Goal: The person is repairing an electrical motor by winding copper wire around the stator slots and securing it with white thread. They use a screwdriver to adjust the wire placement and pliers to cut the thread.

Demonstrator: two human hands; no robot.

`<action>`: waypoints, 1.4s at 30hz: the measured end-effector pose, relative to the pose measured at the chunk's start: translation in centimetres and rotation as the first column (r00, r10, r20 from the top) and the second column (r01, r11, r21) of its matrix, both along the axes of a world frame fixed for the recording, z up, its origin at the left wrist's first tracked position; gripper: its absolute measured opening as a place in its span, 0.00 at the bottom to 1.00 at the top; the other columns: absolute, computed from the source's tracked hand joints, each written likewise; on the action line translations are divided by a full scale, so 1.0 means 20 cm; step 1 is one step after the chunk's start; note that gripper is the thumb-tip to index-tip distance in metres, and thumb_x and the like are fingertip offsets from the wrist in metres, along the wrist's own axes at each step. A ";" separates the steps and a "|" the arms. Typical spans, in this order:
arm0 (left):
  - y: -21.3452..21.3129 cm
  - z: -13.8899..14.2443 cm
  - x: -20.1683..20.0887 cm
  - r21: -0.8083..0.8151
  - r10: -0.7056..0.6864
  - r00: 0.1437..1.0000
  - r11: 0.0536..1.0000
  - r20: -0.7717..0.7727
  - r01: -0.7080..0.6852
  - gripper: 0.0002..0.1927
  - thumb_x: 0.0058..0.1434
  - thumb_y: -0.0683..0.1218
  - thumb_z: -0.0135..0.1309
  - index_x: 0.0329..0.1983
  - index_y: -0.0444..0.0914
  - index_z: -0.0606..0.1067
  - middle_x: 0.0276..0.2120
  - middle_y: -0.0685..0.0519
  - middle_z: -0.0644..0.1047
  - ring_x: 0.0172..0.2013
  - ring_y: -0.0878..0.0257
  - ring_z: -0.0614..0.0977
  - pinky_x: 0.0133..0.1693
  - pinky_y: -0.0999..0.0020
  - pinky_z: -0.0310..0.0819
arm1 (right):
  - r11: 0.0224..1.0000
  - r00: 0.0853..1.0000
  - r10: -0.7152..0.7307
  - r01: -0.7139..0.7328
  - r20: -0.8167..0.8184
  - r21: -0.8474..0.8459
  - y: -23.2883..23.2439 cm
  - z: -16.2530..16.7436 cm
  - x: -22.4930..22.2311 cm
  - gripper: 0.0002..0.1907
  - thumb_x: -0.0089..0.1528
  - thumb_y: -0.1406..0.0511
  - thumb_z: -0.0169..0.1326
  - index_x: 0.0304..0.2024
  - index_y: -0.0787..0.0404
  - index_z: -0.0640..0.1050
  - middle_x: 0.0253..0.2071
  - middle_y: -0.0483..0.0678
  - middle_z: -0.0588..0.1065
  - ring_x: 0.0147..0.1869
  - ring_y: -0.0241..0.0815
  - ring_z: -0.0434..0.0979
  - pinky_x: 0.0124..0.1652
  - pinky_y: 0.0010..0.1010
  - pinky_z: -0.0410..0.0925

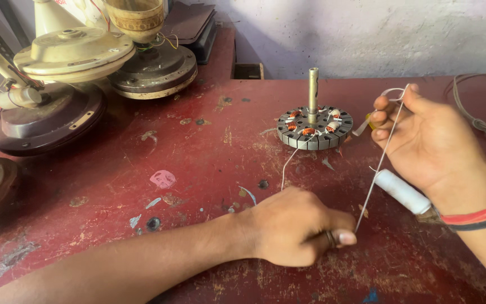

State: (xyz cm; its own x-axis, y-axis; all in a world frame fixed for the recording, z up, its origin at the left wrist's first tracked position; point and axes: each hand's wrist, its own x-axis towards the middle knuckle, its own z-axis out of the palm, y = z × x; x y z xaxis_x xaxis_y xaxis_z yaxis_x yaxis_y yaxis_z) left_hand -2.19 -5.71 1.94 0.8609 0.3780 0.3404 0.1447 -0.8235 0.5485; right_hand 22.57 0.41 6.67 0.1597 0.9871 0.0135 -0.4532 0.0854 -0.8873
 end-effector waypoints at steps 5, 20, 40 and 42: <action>-0.02 0.01 -0.01 0.082 -0.107 0.993 0.991 0.044 0.103 0.08 0.59 0.43 0.51 0.40 0.43 0.78 0.31 0.51 0.81 0.36 0.52 0.84 0.37 0.56 0.76 | 0.992 0.981 -0.043 0.065 -0.191 0.109 0.09 -0.01 0.19 0.03 0.75 0.71 0.49 0.49 0.59 0.72 0.44 0.47 0.74 0.47 0.38 0.72 0.51 0.27 0.69; 0.05 0.00 -0.06 0.221 0.324 0.624 0.740 0.711 -0.635 0.11 0.62 0.50 0.51 0.30 0.39 0.67 0.35 0.50 0.68 0.40 0.54 0.68 0.47 0.59 0.58 | 0.877 0.971 -0.225 0.239 -0.082 0.417 0.19 0.04 0.48 0.02 0.76 0.69 0.55 0.50 0.56 0.77 0.41 0.44 0.75 0.46 0.37 0.73 0.55 0.30 0.68; -0.02 0.02 -0.01 0.009 0.260 0.917 0.961 0.304 -0.275 0.09 0.70 0.46 0.48 0.48 0.39 0.75 0.24 0.50 0.77 0.26 0.55 0.83 0.32 0.60 0.78 | 0.805 0.936 -0.049 -0.169 0.348 0.569 -0.20 0.06 -0.09 0.09 0.72 0.76 0.49 0.51 0.65 0.77 0.47 0.57 0.79 0.50 0.45 0.80 0.57 0.38 0.72; -0.05 -0.01 0.00 0.164 0.075 0.955 0.978 0.285 -0.126 0.09 0.66 0.44 0.49 0.48 0.40 0.74 0.28 0.50 0.79 0.29 0.54 0.83 0.34 0.60 0.79 | 0.858 0.954 -0.151 -0.003 0.258 0.513 -0.17 0.09 -0.05 0.09 0.72 0.74 0.49 0.51 0.61 0.77 0.46 0.53 0.79 0.47 0.42 0.79 0.52 0.34 0.71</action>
